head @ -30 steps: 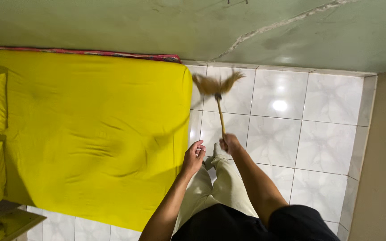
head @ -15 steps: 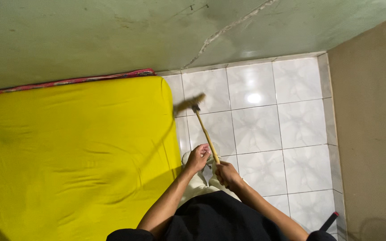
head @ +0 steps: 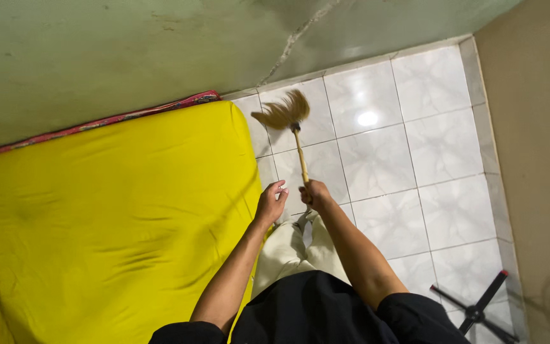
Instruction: The person sweeps a tiled floor using a straw broom, moving around a bed and a floor fan while gathering debris.
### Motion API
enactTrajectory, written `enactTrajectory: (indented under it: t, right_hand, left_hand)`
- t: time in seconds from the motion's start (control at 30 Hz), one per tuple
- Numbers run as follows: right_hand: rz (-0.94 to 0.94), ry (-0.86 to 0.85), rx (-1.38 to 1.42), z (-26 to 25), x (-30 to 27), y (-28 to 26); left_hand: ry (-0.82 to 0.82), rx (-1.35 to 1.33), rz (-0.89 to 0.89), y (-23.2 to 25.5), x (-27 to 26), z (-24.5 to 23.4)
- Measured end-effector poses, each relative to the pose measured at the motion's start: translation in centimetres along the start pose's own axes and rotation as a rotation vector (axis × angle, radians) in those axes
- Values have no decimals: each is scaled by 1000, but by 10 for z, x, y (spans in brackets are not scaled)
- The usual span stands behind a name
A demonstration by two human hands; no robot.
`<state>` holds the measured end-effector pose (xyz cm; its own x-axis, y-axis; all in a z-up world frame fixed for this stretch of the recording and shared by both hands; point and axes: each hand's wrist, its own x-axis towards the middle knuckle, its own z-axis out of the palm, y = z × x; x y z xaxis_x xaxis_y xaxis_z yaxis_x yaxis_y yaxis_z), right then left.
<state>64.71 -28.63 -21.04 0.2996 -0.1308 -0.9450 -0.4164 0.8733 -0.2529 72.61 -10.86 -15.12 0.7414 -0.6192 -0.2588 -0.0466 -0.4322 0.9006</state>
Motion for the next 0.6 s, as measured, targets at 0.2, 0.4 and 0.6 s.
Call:
enactTrajectory:
  t: [0.2,0.4,0.6]
  right_hand:
    - [76,58,-60,-93,-67,54]
    - [22,208,-109,-107,-166,80]
    - [-231,44,-22,-43,-194,57]
  left_hand:
    - [-82,-54,37,-16,-13,-5]
    - [-218,-110,-5,-5,-33,22]
    - [-409,-138,-492,37,-31,62]
